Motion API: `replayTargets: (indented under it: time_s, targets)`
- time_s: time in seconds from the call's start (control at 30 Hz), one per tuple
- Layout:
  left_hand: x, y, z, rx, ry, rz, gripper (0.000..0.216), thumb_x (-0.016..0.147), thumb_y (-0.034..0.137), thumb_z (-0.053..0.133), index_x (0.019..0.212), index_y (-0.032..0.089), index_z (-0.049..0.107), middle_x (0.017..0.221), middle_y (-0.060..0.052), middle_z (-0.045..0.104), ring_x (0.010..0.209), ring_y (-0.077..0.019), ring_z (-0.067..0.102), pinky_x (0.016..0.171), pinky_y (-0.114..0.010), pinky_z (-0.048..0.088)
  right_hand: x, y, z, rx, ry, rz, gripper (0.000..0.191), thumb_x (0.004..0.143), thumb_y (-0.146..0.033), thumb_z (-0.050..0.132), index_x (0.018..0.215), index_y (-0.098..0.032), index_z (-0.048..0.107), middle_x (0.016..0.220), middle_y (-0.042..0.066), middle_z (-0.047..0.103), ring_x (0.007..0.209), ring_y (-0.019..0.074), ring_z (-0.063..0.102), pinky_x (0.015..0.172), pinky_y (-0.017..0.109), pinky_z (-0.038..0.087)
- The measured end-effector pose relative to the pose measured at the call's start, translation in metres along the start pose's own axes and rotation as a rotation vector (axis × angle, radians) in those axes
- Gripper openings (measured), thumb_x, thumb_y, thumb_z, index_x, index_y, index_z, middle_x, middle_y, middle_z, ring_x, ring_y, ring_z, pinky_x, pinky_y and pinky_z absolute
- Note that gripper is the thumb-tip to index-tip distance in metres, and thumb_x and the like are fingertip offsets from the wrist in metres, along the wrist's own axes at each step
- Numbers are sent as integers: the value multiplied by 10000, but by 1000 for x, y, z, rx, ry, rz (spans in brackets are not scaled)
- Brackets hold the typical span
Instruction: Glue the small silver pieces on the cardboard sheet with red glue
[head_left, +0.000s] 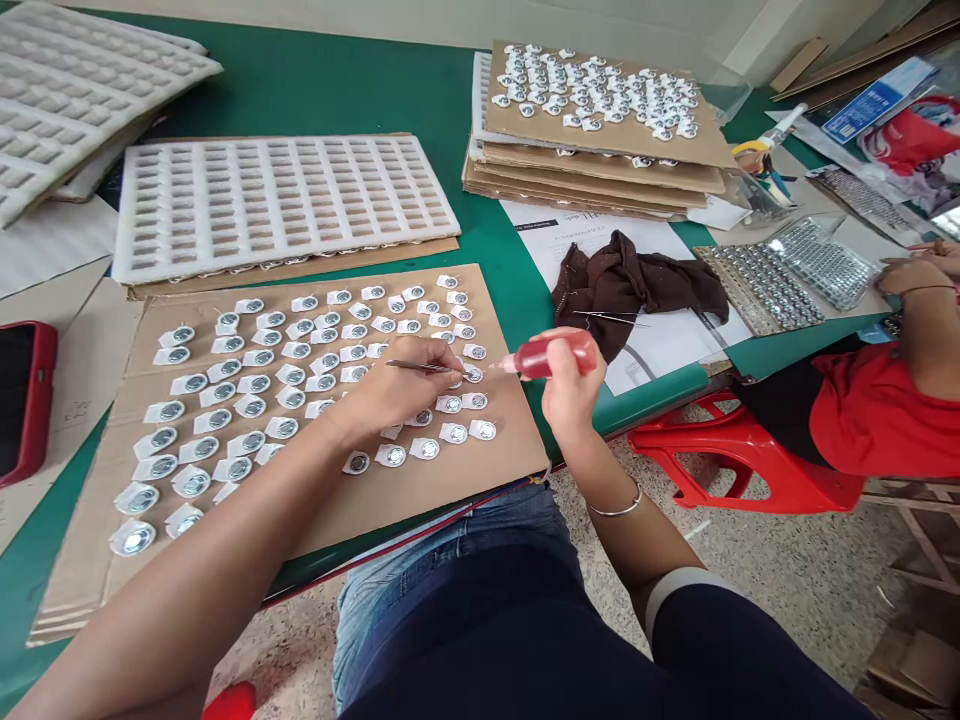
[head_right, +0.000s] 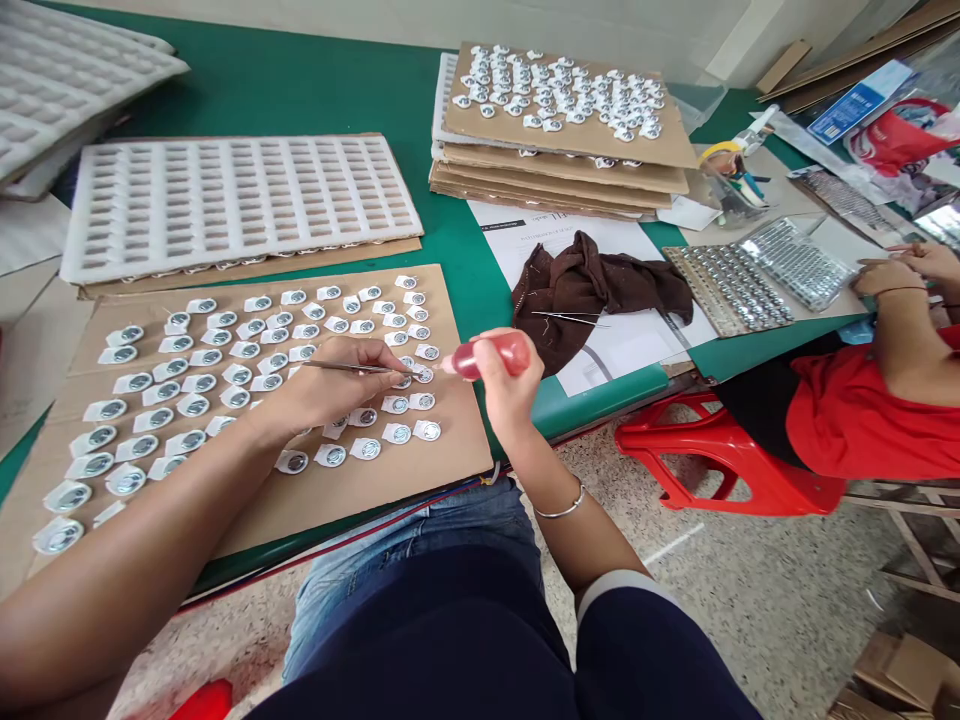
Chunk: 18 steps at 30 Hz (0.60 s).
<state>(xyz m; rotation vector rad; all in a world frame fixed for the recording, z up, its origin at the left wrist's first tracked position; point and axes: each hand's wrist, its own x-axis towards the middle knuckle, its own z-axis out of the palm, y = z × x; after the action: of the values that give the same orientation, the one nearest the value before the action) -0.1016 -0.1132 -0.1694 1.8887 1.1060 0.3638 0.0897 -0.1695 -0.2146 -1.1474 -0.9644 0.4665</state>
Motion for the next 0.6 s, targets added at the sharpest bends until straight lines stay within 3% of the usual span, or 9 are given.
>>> replayTargets:
  time_s: [0.1,0.23,0.4,0.6]
  targets:
    - [-1,7,-1,-43,32,-20,165,756,312,607,806,168,671,680,-24,631,578,-119,536,493,-213,384,11,4,-5,201,30,209,325,797,-523,494,905,-217,486,732,-2,583,511,114,575,372,234,413]
    - [-12,21,-5,-10,140,-26,174,764,328,619,844,186,680,733,-18,655,656,-136,576,564,-222,422,26,0,-13,297,46,296,333,814,-546,438,934,-236,460,741,-5,565,534,116,592,347,221,374]
    - [-39,17,1,132,276,94,183,818,333,594,908,202,685,876,-19,685,795,-157,615,693,-244,448,39,-7,-9,227,19,225,365,850,-570,373,892,-229,497,833,28,571,603,119,629,339,213,359]
    - [-60,2,29,172,269,243,167,876,275,545,996,219,645,1009,-18,676,892,-157,615,798,-267,455,32,-7,17,84,-148,59,421,830,-627,415,993,-243,479,881,39,566,630,132,619,334,229,387]
